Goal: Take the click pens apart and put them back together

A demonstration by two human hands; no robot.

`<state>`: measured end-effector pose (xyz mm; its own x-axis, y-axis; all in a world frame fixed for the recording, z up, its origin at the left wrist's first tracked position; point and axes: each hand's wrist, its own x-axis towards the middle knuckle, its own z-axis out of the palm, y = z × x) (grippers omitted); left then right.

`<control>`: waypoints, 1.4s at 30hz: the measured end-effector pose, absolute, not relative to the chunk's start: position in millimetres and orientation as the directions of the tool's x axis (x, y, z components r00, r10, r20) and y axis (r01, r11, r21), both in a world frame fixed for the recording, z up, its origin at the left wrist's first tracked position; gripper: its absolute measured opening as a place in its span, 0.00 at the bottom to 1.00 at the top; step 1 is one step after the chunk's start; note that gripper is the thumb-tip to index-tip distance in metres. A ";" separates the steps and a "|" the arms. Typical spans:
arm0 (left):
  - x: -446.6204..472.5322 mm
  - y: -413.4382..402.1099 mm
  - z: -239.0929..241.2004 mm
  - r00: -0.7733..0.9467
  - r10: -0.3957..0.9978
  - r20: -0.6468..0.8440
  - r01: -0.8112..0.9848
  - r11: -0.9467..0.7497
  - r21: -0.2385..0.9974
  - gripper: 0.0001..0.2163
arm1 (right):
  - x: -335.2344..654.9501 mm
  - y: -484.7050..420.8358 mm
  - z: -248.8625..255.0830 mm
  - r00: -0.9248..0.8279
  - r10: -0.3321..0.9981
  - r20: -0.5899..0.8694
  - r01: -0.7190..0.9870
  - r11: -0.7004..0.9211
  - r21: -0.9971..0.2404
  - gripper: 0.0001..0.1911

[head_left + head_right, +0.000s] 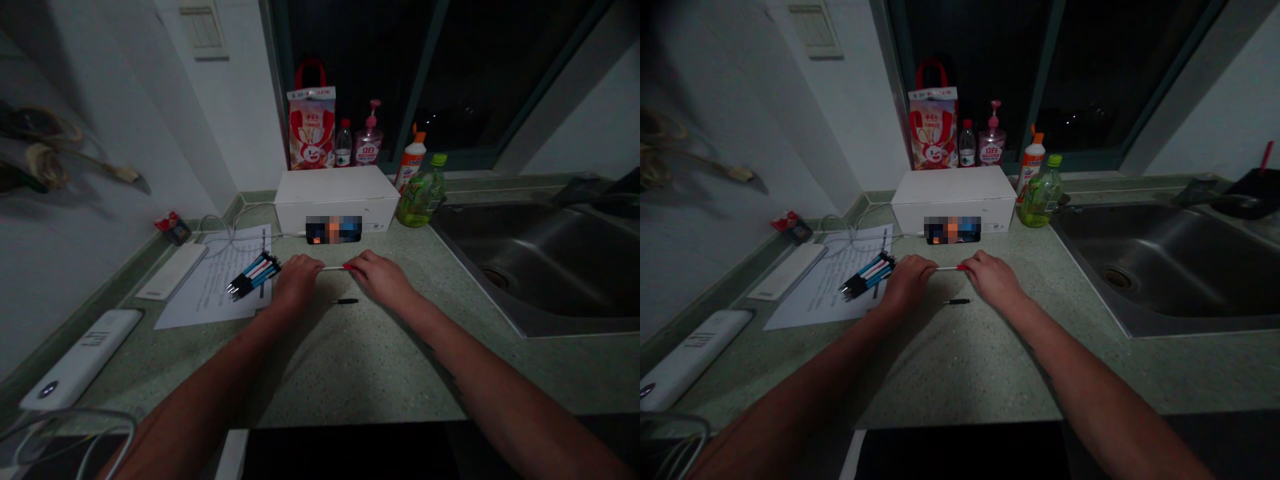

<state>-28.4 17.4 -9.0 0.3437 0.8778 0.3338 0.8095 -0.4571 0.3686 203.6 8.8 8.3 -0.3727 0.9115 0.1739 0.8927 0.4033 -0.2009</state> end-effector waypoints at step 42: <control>-26.3 11.9 -10.4 0.252 0.896 0.365 0.646 -0.436 0.627 0.05 | 205.5 9.5 0.4 -0.455 0.854 0.252 0.817 0.513 -0.263 0.21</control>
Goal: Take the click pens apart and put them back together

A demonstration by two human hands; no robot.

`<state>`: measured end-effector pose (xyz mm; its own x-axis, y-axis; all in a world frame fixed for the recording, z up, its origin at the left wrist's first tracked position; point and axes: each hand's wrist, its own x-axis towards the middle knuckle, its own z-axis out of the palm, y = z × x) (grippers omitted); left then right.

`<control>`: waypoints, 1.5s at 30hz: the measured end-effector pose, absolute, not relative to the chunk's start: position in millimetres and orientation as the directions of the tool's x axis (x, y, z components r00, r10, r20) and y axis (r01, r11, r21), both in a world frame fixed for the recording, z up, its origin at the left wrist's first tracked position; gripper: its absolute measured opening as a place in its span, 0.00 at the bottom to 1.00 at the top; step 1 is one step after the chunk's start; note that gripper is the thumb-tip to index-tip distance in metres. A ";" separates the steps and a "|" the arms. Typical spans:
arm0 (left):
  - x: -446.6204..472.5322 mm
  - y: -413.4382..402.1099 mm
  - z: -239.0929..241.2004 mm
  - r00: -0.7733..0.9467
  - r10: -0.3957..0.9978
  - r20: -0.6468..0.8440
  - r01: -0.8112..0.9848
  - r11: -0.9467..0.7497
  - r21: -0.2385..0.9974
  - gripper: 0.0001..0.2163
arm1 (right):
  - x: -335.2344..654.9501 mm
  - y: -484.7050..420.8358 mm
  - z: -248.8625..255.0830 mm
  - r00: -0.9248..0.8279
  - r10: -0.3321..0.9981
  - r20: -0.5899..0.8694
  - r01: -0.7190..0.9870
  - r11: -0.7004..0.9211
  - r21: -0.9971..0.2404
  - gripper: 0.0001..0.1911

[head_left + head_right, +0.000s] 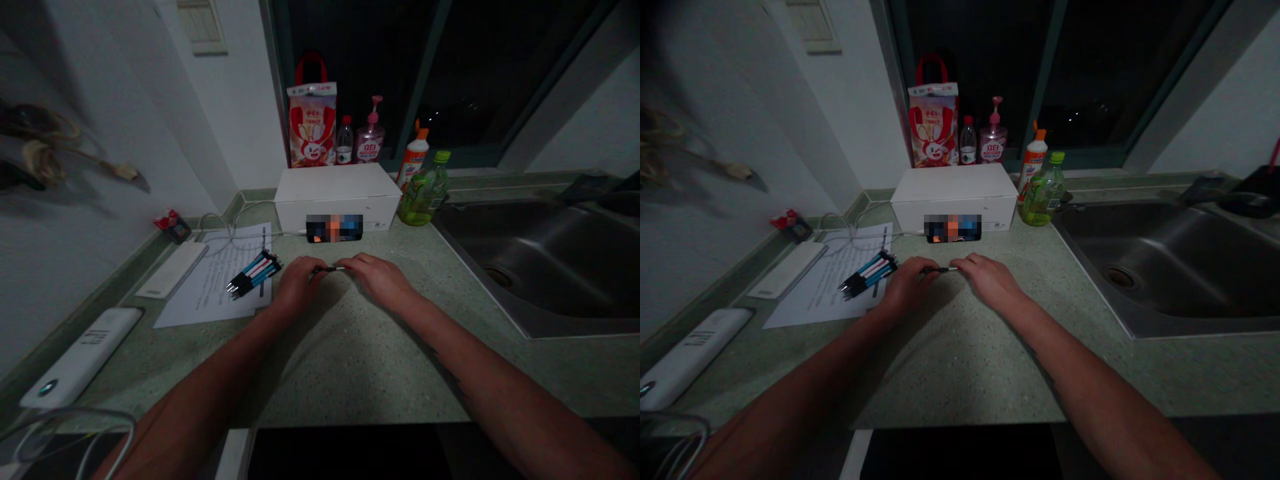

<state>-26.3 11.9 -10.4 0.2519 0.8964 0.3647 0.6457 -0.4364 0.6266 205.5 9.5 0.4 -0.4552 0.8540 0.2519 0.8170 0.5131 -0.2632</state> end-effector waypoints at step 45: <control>-20.5 10.2 -7.3 0.072 0.979 0.192 0.390 -0.204 0.898 0.04 | 199.4 8.5 1.7 -0.426 0.875 0.231 0.790 0.484 -0.376 0.13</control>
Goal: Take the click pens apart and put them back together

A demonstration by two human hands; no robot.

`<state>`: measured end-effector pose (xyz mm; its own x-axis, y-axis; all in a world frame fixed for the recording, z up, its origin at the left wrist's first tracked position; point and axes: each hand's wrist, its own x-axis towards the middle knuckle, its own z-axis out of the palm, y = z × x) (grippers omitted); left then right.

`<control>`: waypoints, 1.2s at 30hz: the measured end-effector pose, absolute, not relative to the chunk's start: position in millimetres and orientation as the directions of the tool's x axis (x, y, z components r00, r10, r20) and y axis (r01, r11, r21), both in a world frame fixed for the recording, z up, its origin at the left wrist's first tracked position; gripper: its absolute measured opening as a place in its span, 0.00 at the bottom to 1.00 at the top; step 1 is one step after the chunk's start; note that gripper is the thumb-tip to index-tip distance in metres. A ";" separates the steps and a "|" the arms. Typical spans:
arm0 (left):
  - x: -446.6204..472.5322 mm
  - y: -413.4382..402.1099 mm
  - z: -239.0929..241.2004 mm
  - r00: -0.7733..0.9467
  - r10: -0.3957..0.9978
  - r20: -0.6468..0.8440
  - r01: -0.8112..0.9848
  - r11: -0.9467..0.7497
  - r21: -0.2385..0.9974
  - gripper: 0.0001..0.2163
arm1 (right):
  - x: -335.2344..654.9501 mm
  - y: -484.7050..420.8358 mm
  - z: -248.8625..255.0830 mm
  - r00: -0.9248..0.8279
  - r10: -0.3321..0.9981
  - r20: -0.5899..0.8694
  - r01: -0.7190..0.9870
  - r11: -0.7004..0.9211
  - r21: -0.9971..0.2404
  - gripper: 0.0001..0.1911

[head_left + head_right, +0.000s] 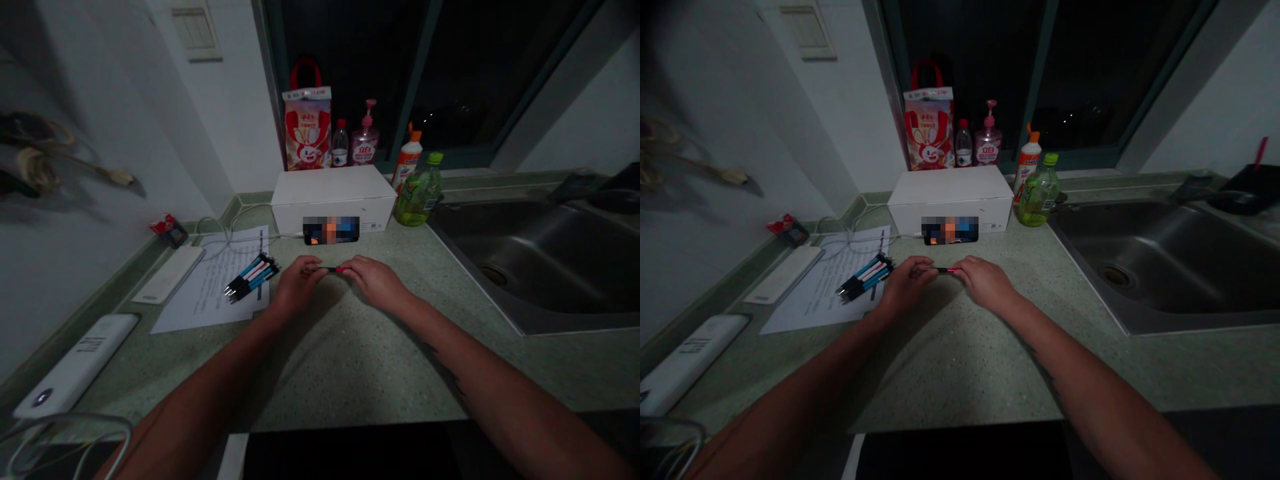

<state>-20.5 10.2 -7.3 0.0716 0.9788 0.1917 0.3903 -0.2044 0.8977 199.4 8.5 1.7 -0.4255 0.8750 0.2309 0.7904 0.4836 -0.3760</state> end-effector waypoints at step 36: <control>-29.4 9.1 -2.9 0.256 0.847 0.466 0.620 -0.513 0.593 0.03 | 207.2 20.4 -5.7 -0.349 0.925 0.149 0.464 0.309 -0.830 0.11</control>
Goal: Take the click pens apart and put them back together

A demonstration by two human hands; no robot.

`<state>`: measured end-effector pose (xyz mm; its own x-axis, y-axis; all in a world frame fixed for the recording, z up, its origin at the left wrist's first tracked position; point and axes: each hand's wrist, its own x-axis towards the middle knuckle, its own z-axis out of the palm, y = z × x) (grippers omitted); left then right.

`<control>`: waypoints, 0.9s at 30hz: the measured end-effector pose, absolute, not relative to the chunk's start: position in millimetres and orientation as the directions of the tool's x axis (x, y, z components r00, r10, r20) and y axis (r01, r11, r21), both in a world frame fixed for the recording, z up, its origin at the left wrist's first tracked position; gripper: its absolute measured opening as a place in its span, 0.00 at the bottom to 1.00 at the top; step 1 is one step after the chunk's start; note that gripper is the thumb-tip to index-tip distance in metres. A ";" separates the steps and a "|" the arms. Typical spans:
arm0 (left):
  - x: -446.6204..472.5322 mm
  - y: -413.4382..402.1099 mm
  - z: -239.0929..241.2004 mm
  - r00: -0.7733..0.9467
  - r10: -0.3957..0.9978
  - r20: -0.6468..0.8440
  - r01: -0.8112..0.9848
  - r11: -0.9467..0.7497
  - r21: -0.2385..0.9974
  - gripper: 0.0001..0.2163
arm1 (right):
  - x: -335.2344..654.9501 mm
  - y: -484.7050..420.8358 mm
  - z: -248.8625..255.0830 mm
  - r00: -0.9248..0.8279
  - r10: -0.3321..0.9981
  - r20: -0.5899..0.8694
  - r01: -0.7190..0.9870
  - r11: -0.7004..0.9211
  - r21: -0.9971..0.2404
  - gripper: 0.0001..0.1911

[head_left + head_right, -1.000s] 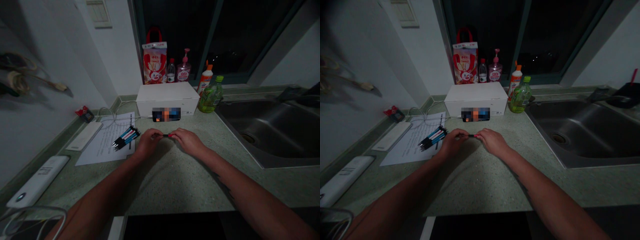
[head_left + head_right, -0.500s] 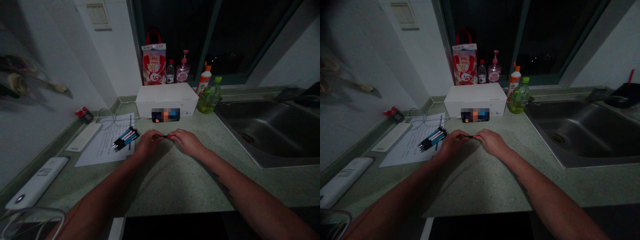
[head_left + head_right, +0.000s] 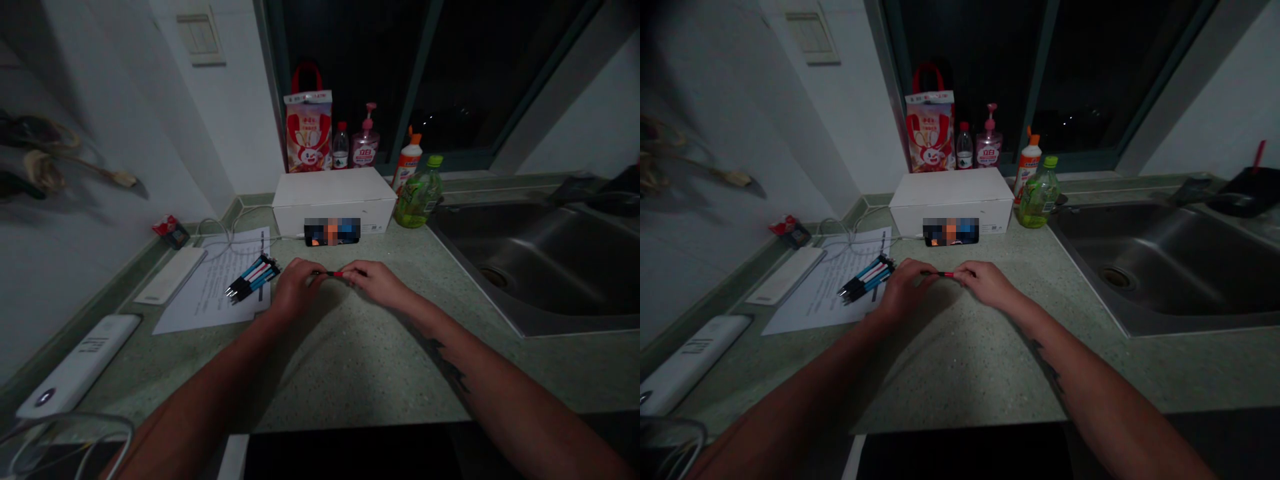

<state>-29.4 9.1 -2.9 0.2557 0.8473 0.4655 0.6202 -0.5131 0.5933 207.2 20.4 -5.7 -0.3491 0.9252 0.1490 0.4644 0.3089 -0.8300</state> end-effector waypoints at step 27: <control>-4.4 -12.9 -12.4 0.499 0.794 0.347 0.552 -0.600 0.579 0.08 | 190.7 16.9 -6.1 -0.014 0.990 0.137 -0.105 0.135 -0.985 0.34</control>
<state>-4.4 -12.9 -12.4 0.4991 0.7941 0.3469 0.5523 -0.6000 0.5788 190.7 16.9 -6.1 -0.0136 0.9905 0.1369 -0.1049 0.1348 -0.9853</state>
